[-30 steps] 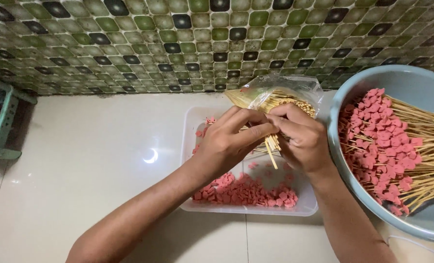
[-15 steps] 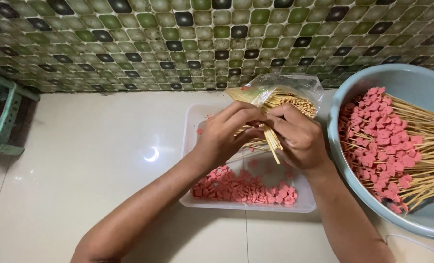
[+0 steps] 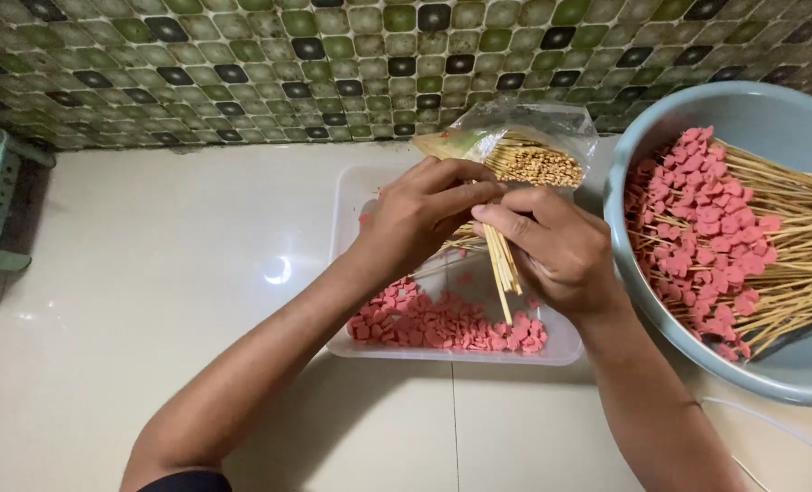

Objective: A person is manually skewering small pink food pieces onto wooden sticks, preparing them for cooking or sale.

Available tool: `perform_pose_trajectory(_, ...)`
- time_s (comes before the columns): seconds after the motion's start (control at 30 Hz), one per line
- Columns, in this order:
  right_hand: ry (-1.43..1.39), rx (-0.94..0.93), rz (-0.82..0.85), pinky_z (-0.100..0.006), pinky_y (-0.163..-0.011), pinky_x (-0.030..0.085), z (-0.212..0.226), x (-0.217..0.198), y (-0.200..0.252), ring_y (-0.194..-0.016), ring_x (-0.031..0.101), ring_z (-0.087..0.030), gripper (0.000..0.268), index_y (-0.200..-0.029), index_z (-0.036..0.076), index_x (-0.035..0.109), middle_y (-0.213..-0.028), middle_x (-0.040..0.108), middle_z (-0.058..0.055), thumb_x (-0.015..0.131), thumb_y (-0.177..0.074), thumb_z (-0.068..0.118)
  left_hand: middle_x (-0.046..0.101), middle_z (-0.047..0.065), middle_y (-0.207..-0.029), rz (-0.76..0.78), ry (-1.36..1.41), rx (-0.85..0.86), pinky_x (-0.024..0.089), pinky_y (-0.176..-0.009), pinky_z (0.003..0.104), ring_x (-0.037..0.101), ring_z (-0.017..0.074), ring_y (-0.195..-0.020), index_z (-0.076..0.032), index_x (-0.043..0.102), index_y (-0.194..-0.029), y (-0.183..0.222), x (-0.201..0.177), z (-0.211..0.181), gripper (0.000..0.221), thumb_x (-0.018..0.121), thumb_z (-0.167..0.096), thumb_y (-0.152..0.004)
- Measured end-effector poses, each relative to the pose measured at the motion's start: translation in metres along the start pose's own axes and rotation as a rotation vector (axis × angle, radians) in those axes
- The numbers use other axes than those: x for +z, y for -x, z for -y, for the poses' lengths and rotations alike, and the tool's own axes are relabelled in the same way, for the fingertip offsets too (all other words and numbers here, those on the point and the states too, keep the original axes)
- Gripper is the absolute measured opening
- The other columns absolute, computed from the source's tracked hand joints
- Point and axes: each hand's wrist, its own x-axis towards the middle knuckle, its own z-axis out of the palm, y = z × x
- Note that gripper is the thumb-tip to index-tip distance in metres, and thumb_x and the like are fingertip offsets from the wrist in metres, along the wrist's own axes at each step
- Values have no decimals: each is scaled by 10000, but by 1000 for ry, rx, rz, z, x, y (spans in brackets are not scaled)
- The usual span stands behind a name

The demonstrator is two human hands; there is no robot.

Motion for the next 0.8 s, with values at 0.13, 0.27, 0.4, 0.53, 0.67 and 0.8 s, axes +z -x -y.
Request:
perform_pose_trajectory(0.13, 14, -16, -15, -454, -620, 581, 6, 0, 2, -766, 708, -356, 202, -1064, 58, 826, -941, 704, -101, 639, -990, 39, 725, 68, -1154, 0, -30, 32, 582, -808, 412, 685, 294, -907, -124, 766, -1124, 5, 4, 7, 185, 764, -75, -946)
perform_pose_trajectory(0.27, -32, 7, -36, -446, -622, 582, 5, 3, 3, -796, 723, -349, 153, -1046, 64, 823, -929, 701, -95, 689, -982, 28, 719, 35, -1175, 15, -96, 43, 585, -826, 391, 660, 257, -906, -172, 767, -1169, 12, 5, 9, 239, 776, -92, -944)
perform_pose_trajectory(0.4, 52, -44, -6, -452, -638, 585, 6, 2, 7, -821, 724, -343, 148, -1077, 70, 809, -958, 697, -91, 689, -990, 58, 714, 35, -1168, 5, -127, 44, 583, -836, 363, 648, 239, -912, -172, 761, -1164, 10, 4, 2, 206, 763, -114, -967)
perform_pose_trajectory(0.53, 31, -73, -11, -438, -674, 591, 4, 1, 23, -841, 726, -318, 155, -1085, 68, 805, -960, 690, -86, 689, -992, 112, 719, 66, -1177, 12, -117, 32, 582, -831, 374, 659, 253, -921, -136, 764, -1158, 8, 2, 3, 202, 764, -88, -962)
perform_pose_trajectory(0.67, -37, -153, -34, -459, -603, 553, 9, -3, 30, -743, 687, -327, 159, -1082, 16, 804, -939, 685, -148, 703, -976, 78, 692, 54, -1213, -10, -119, 32, 579, -850, 388, 637, 255, -957, -150, 742, -1203, 10, 5, 6, 261, 773, -85, -952)
perform_pose_trajectory(0.8, -128, -226, -30, -471, -598, 550, 8, -11, 46, -749, 689, -346, 214, -1094, -2, 795, -954, 671, -170, 680, -968, 128, 648, 26, -1234, -30, -169, 88, 553, -888, 407, 581, 262, -1005, -204, 718, -1234, 12, 5, -1, 256, 737, -127, -990)
